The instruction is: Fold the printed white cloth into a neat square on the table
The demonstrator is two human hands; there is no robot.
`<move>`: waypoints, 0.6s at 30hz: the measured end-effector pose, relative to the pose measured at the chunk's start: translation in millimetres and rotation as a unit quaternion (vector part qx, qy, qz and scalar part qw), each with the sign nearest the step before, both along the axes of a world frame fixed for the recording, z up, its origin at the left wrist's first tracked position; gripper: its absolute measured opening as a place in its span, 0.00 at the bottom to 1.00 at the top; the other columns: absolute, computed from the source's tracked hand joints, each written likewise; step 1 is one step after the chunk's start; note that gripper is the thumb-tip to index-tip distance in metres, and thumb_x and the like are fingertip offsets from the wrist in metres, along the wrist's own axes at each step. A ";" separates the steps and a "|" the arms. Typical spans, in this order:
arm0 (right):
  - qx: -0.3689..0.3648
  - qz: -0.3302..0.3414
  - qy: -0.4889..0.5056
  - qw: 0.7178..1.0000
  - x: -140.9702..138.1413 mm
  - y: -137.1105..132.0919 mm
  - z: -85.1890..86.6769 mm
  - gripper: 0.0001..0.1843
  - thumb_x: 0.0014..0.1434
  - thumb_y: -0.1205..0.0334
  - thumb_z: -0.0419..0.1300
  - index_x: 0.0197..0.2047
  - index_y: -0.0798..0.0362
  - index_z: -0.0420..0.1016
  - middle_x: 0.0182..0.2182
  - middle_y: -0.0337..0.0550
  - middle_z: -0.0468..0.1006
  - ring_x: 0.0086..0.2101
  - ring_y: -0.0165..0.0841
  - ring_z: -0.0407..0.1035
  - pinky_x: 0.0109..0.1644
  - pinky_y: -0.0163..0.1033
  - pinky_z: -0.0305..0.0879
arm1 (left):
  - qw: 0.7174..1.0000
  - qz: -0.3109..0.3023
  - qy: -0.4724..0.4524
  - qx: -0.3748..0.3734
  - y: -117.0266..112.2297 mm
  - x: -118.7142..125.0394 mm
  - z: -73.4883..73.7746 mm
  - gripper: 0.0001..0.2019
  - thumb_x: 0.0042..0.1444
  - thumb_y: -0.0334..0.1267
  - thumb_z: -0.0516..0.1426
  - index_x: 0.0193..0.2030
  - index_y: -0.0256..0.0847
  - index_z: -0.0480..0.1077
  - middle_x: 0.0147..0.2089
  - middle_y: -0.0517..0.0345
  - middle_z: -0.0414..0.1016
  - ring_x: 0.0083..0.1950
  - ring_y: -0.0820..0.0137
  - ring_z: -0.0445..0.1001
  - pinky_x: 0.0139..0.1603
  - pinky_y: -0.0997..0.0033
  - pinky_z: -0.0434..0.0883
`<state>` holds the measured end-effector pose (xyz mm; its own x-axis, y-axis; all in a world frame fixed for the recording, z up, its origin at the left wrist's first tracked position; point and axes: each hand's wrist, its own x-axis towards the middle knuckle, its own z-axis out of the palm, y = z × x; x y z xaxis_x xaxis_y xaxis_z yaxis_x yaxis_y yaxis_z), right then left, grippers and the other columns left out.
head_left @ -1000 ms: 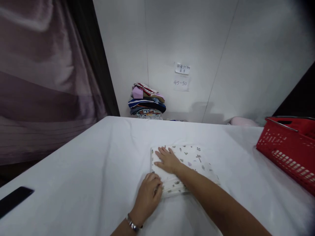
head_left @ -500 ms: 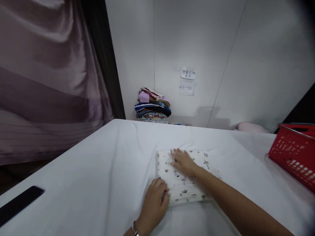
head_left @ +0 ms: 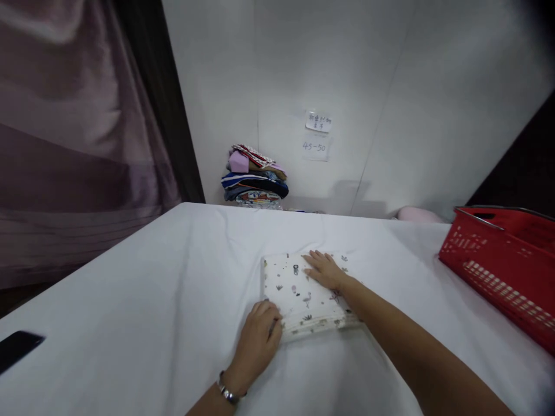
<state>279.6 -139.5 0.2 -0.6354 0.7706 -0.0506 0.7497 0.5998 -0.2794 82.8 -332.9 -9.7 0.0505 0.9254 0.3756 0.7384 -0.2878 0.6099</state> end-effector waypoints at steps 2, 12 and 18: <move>0.005 -0.037 0.019 0.999 18.2 -2.7 2.6 0.32 0.60 0.45 0.44 0.64 0.50 0.52 0.65 0.48 0.45 0.63 0.41 0.36 0.63 0.52 0.32 | 1.000 -0.004 0.006 0.002 1.4 -1.4 -1.7 0.07 0.56 0.33 0.48 0.32 0.42 0.67 0.39 0.54 0.68 0.44 0.65 0.64 0.45 0.61 0.64; -0.039 -0.298 0.151 0.942 106.5 -32.3 -2.0 0.25 0.56 0.54 0.54 0.54 0.57 0.67 0.47 0.50 0.73 0.45 0.37 0.68 0.48 0.39 0.61 | 0.999 -0.009 0.022 0.041 9.3 -5.5 -7.7 0.06 0.55 0.35 0.50 0.32 0.42 0.67 0.38 0.56 0.70 0.44 0.65 0.66 0.46 0.62 0.65; -0.023 -0.319 0.125 0.939 101.6 -34.3 -7.3 0.16 0.55 0.52 0.53 0.29 0.55 0.74 0.27 0.44 0.75 0.31 0.33 0.67 0.34 0.34 0.57 | 0.999 -0.019 0.028 0.039 10.9 -7.3 -8.8 0.06 0.56 0.35 0.50 0.32 0.42 0.67 0.39 0.56 0.70 0.44 0.65 0.65 0.46 0.63 0.64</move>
<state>381.2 -173.8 -7.0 -0.0420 0.9991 -0.0045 0.8595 0.0338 -0.5100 75.5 -322.0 -18.5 0.1076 0.8907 0.4418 0.7591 -0.3606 0.5421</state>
